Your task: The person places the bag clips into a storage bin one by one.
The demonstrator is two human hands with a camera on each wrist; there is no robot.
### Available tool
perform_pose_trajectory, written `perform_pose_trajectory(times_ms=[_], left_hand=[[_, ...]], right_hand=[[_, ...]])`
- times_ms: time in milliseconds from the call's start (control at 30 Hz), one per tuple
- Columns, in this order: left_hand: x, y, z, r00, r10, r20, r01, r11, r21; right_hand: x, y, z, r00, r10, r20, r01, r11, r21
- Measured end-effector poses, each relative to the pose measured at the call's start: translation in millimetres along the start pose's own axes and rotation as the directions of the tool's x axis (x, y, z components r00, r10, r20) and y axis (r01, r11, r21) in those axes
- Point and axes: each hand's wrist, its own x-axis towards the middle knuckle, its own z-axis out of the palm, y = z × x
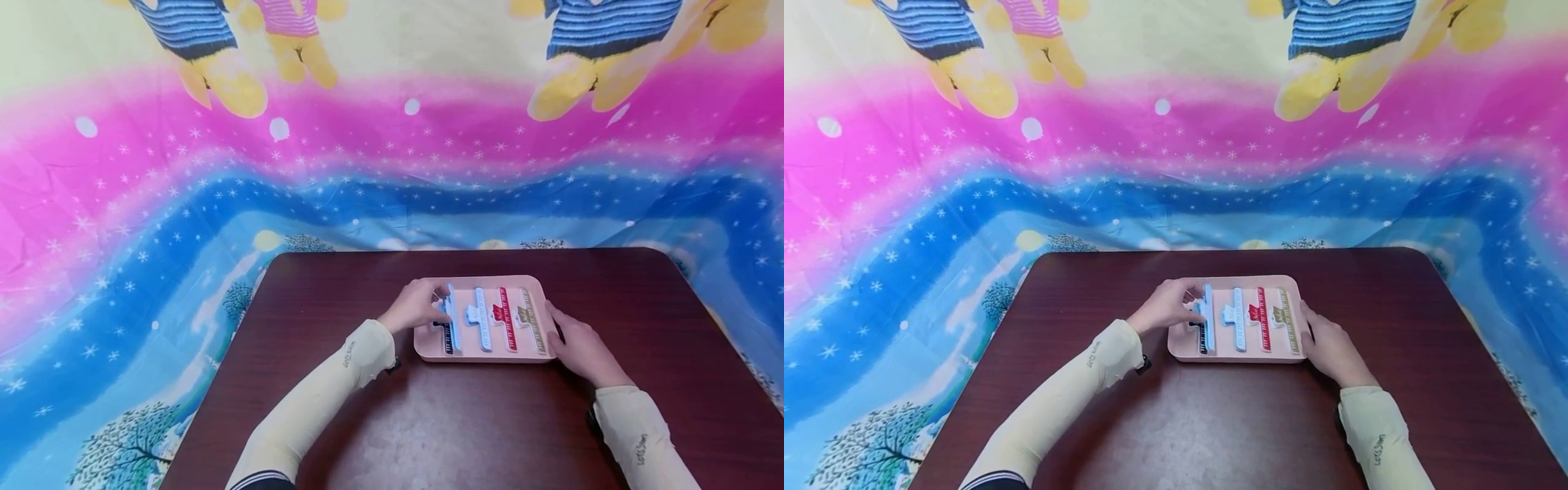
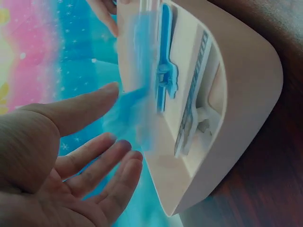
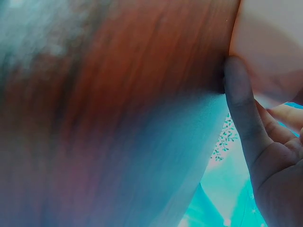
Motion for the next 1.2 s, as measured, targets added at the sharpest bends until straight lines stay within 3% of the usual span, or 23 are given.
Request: perform_pose_trajectory(times_ms=[167, 900, 1200], left_hand=[[-1.6, -5.3, 3.4, 1.000, -0.007, 0.012, 0.006, 1.000, 0.021], [-14.7, -17.8, -8.7, 1.000, 0.013, -0.026, -0.014, 0.999, -0.044], [-24.3, -28.8, -21.2, 0.995, 0.050, -0.080, -0.049, 0.999, 0.016]], right_hand=[[0.0, -0.3, 1.4, 1.000, 0.004, 0.004, -0.004, 1.000, 0.001], [3.2, 1.5, 1.6, 1.000, 0.003, 0.003, -0.003, 1.000, 0.006], [1.5, 2.1, -5.1, 1.000, -0.019, -0.009, 0.019, 0.999, -0.028]])
